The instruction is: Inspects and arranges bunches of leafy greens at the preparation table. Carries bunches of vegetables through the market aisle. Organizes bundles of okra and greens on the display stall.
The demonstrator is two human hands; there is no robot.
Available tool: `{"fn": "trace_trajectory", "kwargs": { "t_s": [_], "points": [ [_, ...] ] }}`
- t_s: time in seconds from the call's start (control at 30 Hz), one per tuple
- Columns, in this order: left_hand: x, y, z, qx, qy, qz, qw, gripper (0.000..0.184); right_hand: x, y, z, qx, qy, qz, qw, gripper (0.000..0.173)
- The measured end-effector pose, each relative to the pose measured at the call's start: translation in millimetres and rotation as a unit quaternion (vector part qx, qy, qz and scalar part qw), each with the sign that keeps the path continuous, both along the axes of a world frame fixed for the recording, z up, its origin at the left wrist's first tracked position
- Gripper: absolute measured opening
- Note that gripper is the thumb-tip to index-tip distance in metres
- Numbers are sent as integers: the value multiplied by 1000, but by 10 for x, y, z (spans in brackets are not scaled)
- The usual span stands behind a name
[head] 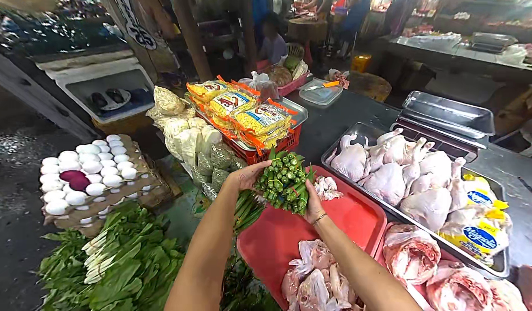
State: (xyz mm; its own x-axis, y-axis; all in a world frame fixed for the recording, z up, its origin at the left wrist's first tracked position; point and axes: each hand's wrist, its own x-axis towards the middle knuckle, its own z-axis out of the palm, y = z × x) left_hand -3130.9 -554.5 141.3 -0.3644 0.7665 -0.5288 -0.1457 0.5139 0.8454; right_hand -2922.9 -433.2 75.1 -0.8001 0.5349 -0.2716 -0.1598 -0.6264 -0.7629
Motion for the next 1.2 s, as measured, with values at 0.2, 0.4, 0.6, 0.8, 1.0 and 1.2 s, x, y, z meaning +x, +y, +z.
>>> {"fn": "trace_trajectory", "kwargs": {
  "t_s": [0.2, 0.4, 0.6, 0.8, 1.0, 1.2],
  "points": [
    [-68, -47, 152, 4, 62, 23, 998, 31, -55, -34, -72, 8, -43, 25, 999, 52],
    [-6, 60, 141, -50, 120, 49, 990, 43, -135, -25, 11, 32, -96, 36, 994, 62],
    [152, 69, 187, -19, 108, 114, 987, 54, -130, 6, 0, 65, -116, 24, 991, 71],
    [182, 107, 185, -90, 260, 127, 953, 88, -104, -12, -41, 111, -88, 31, 990, 73],
    [85, 77, 235, -207, 365, 28, 907, 60, -24, 118, -87, 71, -107, 61, 990, 72],
    [297, 66, 265, -246, 536, -13, 807, 26, 50, 189, -95, 65, -110, 86, 988, 70]
  ]
}}
